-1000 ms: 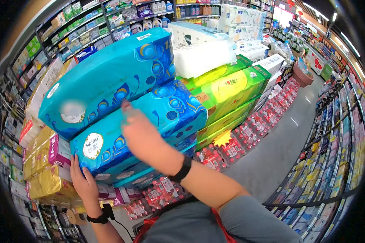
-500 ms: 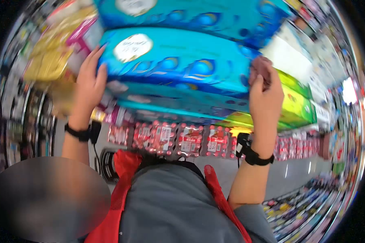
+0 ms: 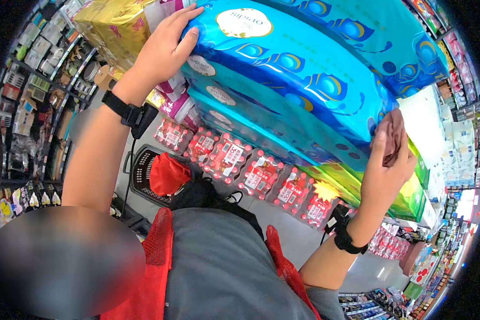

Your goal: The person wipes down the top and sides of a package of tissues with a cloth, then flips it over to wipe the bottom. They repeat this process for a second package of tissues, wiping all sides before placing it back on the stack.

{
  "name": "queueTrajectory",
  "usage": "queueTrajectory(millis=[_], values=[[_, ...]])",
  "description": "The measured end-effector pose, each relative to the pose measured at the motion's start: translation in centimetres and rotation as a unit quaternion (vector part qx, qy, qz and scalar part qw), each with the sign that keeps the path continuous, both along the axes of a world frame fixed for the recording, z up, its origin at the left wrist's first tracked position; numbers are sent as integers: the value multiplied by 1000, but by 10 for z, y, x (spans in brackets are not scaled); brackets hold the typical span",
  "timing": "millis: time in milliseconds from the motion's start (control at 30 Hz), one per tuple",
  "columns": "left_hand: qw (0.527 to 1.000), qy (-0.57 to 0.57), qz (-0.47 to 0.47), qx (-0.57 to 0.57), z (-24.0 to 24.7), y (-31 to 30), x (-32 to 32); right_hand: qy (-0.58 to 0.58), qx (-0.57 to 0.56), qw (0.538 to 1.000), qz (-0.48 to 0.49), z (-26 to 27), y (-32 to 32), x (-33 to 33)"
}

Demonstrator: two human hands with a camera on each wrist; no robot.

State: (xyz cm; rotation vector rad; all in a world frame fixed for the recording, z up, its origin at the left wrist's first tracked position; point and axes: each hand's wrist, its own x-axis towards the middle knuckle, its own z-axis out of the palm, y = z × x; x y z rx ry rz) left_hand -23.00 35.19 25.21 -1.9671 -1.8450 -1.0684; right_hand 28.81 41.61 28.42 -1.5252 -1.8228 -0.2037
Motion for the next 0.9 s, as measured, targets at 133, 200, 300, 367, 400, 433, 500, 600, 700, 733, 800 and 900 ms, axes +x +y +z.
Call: queueTrajectory(millis=[133, 200, 300, 367, 400, 433, 500, 600, 700, 733, 800, 900], values=[[1000, -18, -20, 12, -3, 2, -5, 14, -30, 999, 24, 10, -5, 9], [999, -33, -24, 15, -2, 1, -3, 23, -48, 998, 27, 13, -4, 9], [993, -105, -49, 3, -1, -4, -6, 18, -86, 996, 3, 23, -2, -4], [978, -194, -67, 29, -3, -7, -6, 21, -92, 996, -6, 22, 4, -19], [968, -237, -83, -2, -1, -11, -9, 28, -88, 996, -3, 23, 6, -29], [954, -287, -92, -7, -4, -15, -8, 36, -84, 996, 0, 24, 7, -39], [934, -341, -106, -24, -11, -18, -9, 54, -54, 996, 38, 23, 9, -61], [923, -365, -118, -11, -31, -14, -16, 59, -70, 995, 43, 21, 14, -88], [920, -367, -132, -27, -38, -10, -26, 74, -95, 991, 56, 37, 4, -136], [914, -380, -136, -42, -37, -12, -26, 96, -92, 987, 88, 33, 6, -145], [908, -392, -141, -45, -42, -13, -25, 115, -71, 981, 141, 32, -2, -179], [907, -396, -135, -45, -42, -13, -21, 82, -56, 972, 212, 33, -6, -246]])
